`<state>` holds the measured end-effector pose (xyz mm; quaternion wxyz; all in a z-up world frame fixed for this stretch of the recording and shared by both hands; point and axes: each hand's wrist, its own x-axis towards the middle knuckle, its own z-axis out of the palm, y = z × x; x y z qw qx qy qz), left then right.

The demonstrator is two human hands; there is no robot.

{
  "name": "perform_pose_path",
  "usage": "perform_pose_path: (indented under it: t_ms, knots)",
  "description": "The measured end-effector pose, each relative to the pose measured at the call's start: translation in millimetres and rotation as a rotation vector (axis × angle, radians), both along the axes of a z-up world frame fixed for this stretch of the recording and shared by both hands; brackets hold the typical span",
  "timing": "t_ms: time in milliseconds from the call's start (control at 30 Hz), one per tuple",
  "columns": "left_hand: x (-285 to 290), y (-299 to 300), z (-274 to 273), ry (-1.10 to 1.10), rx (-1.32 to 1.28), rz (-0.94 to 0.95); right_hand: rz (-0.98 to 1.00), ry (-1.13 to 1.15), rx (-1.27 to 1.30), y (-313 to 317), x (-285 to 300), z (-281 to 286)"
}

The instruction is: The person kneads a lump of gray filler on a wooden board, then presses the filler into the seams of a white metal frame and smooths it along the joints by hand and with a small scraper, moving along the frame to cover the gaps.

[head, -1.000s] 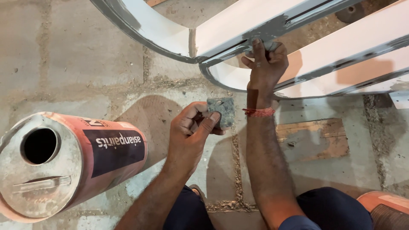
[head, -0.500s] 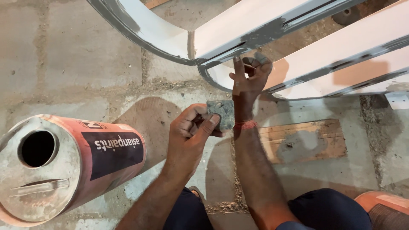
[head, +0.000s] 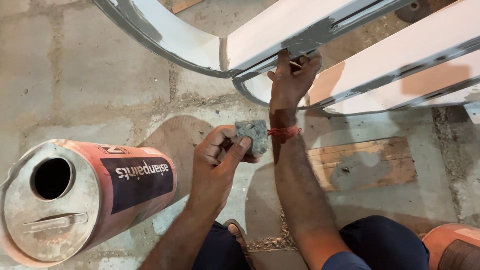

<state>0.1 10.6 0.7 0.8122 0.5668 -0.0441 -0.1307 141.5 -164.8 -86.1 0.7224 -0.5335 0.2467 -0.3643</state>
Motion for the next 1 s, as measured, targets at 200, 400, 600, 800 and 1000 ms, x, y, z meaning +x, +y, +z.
perform_pose_path:
  t_ms: [200, 400, 600, 800, 1000]
  knots:
    - [2, -1, -3, 0.008, 0.015, -0.008, 0.0, -0.09, 0.089, 5, 6, 5]
    - [3, -1, -5, 0.015, 0.012, 0.008, 0.016, -0.17, 0.141, 3, 5, 11]
    - [3, -6, -3, 0.008, -0.004, 0.003, 0.14, -0.099, 0.249, -10, -4, 26]
    - [3, -12, -4, 0.019, 0.014, -0.003, 0.309, -0.062, 0.234, -14, -10, 10]
    - [3, -11, -8, 0.018, 0.003, -0.006, 0.148, -0.089, 0.119, -2, -4, 15]
